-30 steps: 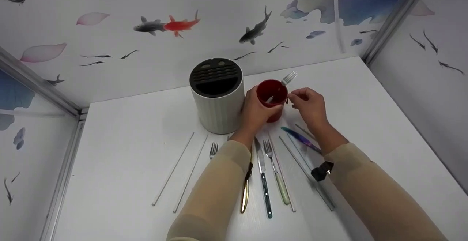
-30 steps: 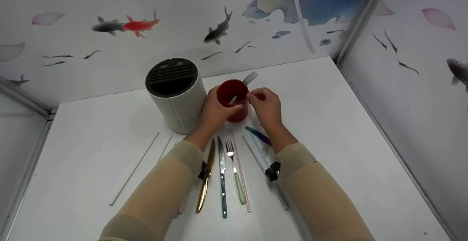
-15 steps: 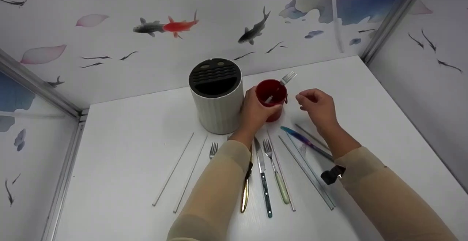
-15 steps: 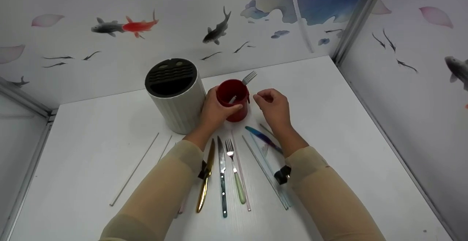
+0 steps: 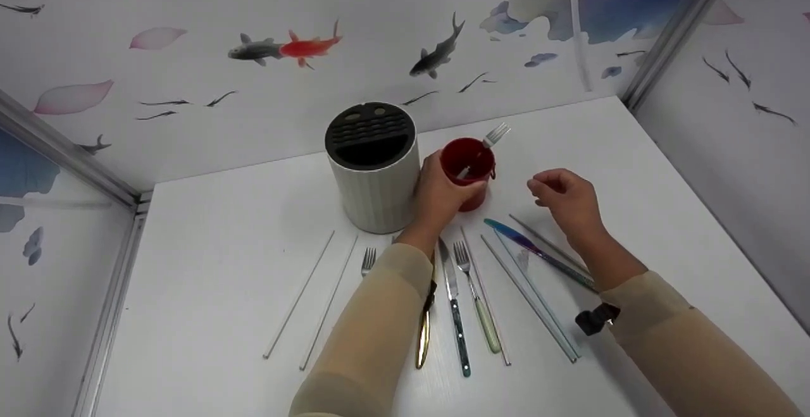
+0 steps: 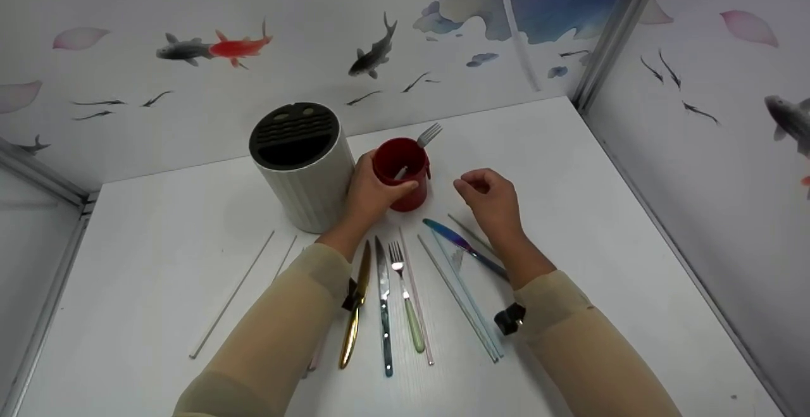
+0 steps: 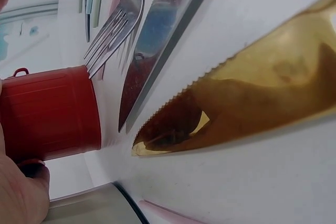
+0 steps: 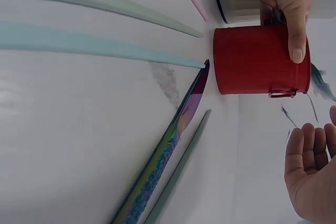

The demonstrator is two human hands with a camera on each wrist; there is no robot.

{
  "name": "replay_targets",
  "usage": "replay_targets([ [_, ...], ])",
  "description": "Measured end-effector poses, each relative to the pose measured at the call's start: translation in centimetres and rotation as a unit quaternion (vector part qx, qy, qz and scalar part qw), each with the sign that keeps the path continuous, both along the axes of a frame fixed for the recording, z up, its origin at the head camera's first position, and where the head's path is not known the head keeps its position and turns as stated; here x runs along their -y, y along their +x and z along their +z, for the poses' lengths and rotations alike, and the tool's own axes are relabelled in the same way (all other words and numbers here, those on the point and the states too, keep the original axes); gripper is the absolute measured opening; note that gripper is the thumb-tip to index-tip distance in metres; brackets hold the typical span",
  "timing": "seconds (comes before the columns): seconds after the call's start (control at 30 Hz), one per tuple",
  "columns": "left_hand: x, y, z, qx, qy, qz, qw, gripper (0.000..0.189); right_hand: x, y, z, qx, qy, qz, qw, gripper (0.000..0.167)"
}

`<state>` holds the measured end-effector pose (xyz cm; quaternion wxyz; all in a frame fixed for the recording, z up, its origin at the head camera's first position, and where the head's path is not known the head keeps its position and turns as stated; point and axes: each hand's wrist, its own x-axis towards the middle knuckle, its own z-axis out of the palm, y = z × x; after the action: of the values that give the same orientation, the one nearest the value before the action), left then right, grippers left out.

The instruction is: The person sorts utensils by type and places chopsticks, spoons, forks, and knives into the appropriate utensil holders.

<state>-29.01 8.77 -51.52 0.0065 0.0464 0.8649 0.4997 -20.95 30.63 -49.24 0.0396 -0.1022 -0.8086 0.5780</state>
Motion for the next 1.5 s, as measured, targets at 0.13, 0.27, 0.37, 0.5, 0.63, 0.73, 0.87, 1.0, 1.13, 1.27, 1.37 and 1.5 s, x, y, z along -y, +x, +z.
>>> replay_targets([
  [0.13, 0.1, 0.1, 0.2, 0.005, 0.004, -0.002, 1.0000, 0.096, -1.0, 0.8, -0.7, 0.017, 0.008, -0.002, 0.9998, 0.041],
  [0.27, 0.1, 0.1, 0.1, 0.001, 0.009, -0.004, 0.9999, 0.095, -1.7, 1.6, -1.3, 0.021, 0.013, 0.000, 0.9997, 0.043],
  [0.37, 0.1, 0.0, 0.1, -0.001, 0.009, -0.002, 1.0000, 0.094, -2.0, 2.1, -1.6, 0.016, 0.013, 0.005, 0.9998, 0.045],
  [0.5, 0.1, 0.1, 0.1, 0.002, 0.005, -0.001, 1.0000, 0.094, -2.5, 2.8, -2.1, 0.021, 0.021, 0.015, 0.9995, 0.050],
  [0.63, 0.1, 0.0, 0.1, 0.001, 0.003, 0.000, 1.0000, 0.094, -2.9, 3.5, -2.7, 0.035, 0.053, 0.033, 0.9975, 0.052],
  [0.73, 0.1, 0.0, 0.1, 0.000, 0.002, 0.001, 1.0000, 0.095, -3.1, 4.0, -3.2, 0.037, 0.090, 0.048, 0.9941, 0.051],
  [0.87, 0.1, 0.0, 0.0, 0.002, 0.007, -0.002, 1.0000, 0.094, -3.3, 4.5, -3.8, 0.037, 0.134, 0.062, 0.9883, 0.048],
  [1.0, 0.1, 0.0, 0.0, -0.001, 0.007, -0.002, 1.0000, 0.094, -3.2, 4.9, -3.9, 0.048, 0.162, 0.079, 0.9825, 0.047],
  [1.13, 0.0, 0.1, 0.0, -0.002, 0.004, -0.004, 1.0000, 0.093, -3.0, 5.2, -3.9, 0.051, 0.201, 0.094, 0.9736, 0.044],
  [1.27, 0.0, 0.2, 0.1, 0.000, 0.004, -0.007, 1.0000, 0.094, -2.8, 5.5, -4.0, 0.045, 0.230, 0.109, 0.9662, 0.040],
  [1.37, 0.0, 0.2, 0.2, 0.003, 0.002, -0.007, 1.0000, 0.093, -2.8, 5.7, -4.3, 0.055, 0.240, 0.121, 0.9617, 0.041],
  [1.5, 0.0, 0.2, 0.2, 0.007, -0.007, -0.003, 0.9999, 0.093, -2.9, 5.9, -4.5, 0.077, 0.260, 0.128, 0.9540, 0.044],
])
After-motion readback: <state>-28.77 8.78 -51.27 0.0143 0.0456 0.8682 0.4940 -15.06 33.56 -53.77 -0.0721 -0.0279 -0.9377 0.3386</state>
